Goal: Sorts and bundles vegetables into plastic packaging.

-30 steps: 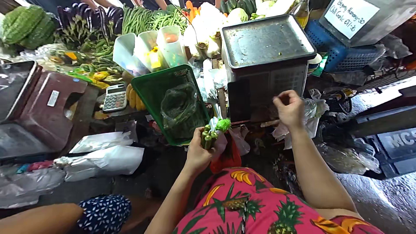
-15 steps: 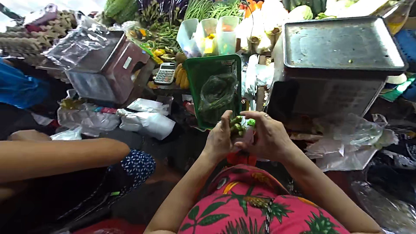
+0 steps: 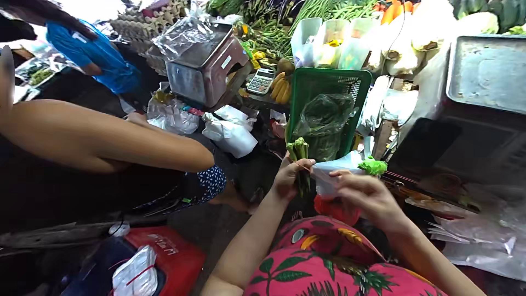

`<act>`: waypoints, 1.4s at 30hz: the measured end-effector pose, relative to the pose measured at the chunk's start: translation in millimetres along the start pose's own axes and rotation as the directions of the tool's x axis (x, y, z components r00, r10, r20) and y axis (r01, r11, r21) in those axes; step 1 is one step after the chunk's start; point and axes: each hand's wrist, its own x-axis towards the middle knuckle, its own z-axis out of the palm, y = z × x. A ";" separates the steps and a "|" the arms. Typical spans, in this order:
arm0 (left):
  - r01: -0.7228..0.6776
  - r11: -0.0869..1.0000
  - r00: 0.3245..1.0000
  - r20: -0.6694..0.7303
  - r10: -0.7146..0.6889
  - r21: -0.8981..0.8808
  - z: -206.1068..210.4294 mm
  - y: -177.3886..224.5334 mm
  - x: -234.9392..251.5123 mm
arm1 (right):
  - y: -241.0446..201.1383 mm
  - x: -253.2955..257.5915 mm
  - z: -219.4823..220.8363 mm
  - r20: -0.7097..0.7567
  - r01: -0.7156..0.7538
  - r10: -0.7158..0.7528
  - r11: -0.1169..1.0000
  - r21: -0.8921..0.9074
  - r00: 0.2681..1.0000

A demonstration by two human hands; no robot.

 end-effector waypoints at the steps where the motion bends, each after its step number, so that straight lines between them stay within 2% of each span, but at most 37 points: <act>1: -0.084 0.996 0.995 0.055 0.083 0.009 3.6 -1.6 -2.9 | -2.0 6.5 2.4 -0.112 -0.032 0.076 0.936 0.350 0.991; 2: -0.189 0.980 0.977 0.106 0.183 0.056 8.1 -2.7 -5.3 | -5.8 15.3 7.7 -0.237 -0.023 0.244 0.742 0.670 0.940; 3: -0.303 0.943 0.945 0.169 0.278 0.140 11.1 -3.8 -7.1 | -8.6 24.3 10.5 -0.306 0.014 0.437 0.555 0.832 0.846; 4: -0.407 0.882 0.904 0.247 0.350 0.239 12.5 -4.1 -8.5 | -6.0 30.2 11.1 -0.314 0.007 0.541 0.495 0.869 0.780; 6: -0.509 0.788 0.843 0.387 0.373 0.348 11.3 -1.1 -10.2 | 6.2 35.2 15.4 -0.336 -0.150 0.615 0.602 0.784 0.713; 7: -0.515 0.770 0.834 0.427 0.350 0.376 8.8 1.2 -10.5 | 11.5 33.9 16.2 -0.334 -0.245 0.615 0.667 0.703 0.714; 9: -0.502 0.752 0.831 0.478 0.284 0.428 1.0 7.7 -11.3 | 17.9 26.9 15.6 -0.324 -0.312 0.548 0.769 0.559 0.772; 12: -0.458 0.704 0.851 0.498 0.170 0.542 -6.7 9.9 -10.7 | 27.8 10.3 7.1 -0.213 -0.291 0.385 0.882 0.370 0.898; 13: -0.454 0.635 0.860 0.495 0.128 0.625 -6.9 9.8 -9.0 | 30.0 7.0 4.9 -0.169 -0.283 0.334 0.921 0.270 0.927; 15: -0.472 0.424 0.864 0.502 0.046 0.773 -1.9 7.7 -7.4 | 31.5 4.1 6.3 -0.127 -0.280 0.279 0.960 0.009 0.952; 17: -0.506 0.259 0.851 0.525 -0.005 0.823 7.7 2.8 -11.4 | 34.5 1.8 11.5 -0.205 -0.266 0.219 0.933 -0.242 0.954; 18: -0.520 0.257 0.842 0.539 -0.005 0.814 10.1 -0.6 -12.1 | 36.5 0.7 12.4 -0.260 -0.259 0.183 0.918 -0.301 0.948; 19: -0.549 0.303 0.823 0.567 0.033 0.779 9.2 -5.1 -10.2 | 38.4 -1.0 11.2 -0.300 -0.244 0.150 0.920 -0.306 0.942; 21: -0.602 0.459 0.772 0.623 0.128 0.653 4.4 -13.6 -2.8 | 40.5 -5.3 3.3 -0.334 -0.192 0.101 0.949 -0.252 0.937; 22: -0.564 0.575 0.775 0.620 0.120 0.593 2.9 -15.3 -0.1 | 39.0 -9.1 -3.0 -0.354 -0.185 0.091 0.952 -0.243 0.931; 24: -0.405 0.729 0.803 0.596 -0.005 0.552 -0.8 -14.8 6.5 | 30.2 -20.5 -21.4 -0.437 -0.201 0.058 0.935 -0.291 0.898; 25: -0.335 0.731 0.801 0.589 -0.112 0.594 -5.0 -15.5 11.3 | 23.8 -28.3 -32.5 -0.491 -0.205 0.033 0.932 -0.300 0.870; 27: -0.268 0.602 0.748 0.556 -0.362 0.752 -16.5 -30.6 22.8 | 7.0 -50.2 -54.1 -0.579 -0.188 0.038 0.961 -0.202 0.815; 30: -0.313 0.306 0.642 0.438 -0.629 0.899 -30.0 -83.8 36.2 | -13.1 -79.3 -76.1 -0.647 -0.131 0.215 0.976 0.176 0.731; 32: -0.314 0.145 0.607 0.316 -0.729 0.938 -34.9 -123.7 38.1 | -8.7 -94.7 -83.5 -0.548 -0.071 0.369 0.870 0.488 0.750; 33: -0.320 0.060 0.615 0.256 -0.746 0.946 -38.8 -142.2 38.9 | 1.7 -101.7 -85.6 -0.458 -0.055 0.439 0.765 0.641 0.773; 34: -0.305 -0.025 0.631 0.182 -0.754 0.952 -42.8 -157.0 38.7 | 13.8 -106.1 -83.0 -0.379 -0.092 0.532 0.661 0.745 0.757; 35: -0.265 -0.095 0.651 0.105 -0.752 0.960 -46.8 -167.4 37.9 | 24.1 -105.1 -75.0 -0.321 -0.181 0.651 0.582 0.793 0.687; 36: -0.219 -0.142 0.665 0.041 -0.745 0.965 -52.7 -174.8 37.4 | 33.7 -100.1 -64.4 -0.272 -0.299 0.767 0.512 0.805 0.581; 38: -0.205 -0.153 0.699 0.035 -0.714 0.967 -72.7 -184.4 35.7 | 60.5 -91.5 -46.9 -0.186 -0.465 0.910 0.355 0.811 0.372; 39: -0.221 -0.135 0.706 0.063 -0.705 0.966 -83.0 -185.4 34.9 | 76.9 -89.0 -41.6 -0.156 -0.496 0.942 0.291 0.818 0.297; 40: -0.238 -0.109 0.715 0.098 -0.693 0.965 -90.6 -182.0 33.2 | 94.5 -88.3 -37.8 -0.165 -0.488 0.954 0.271 0.830 0.249; 41: -0.248 -0.094 0.713 0.116 -0.691 0.964 -93.6 -173.3 32.2 | 110.5 -87.4 -34.6 -0.237 -0.463 0.946 0.316 0.828 0.223; 42: -0.245 -0.087 0.694 0.113 -0.711 0.966 -92.2 -159.8 32.2 | 127.1 -84.5 -31.4 -0.372 -0.420 0.909 0.417 0.806 0.189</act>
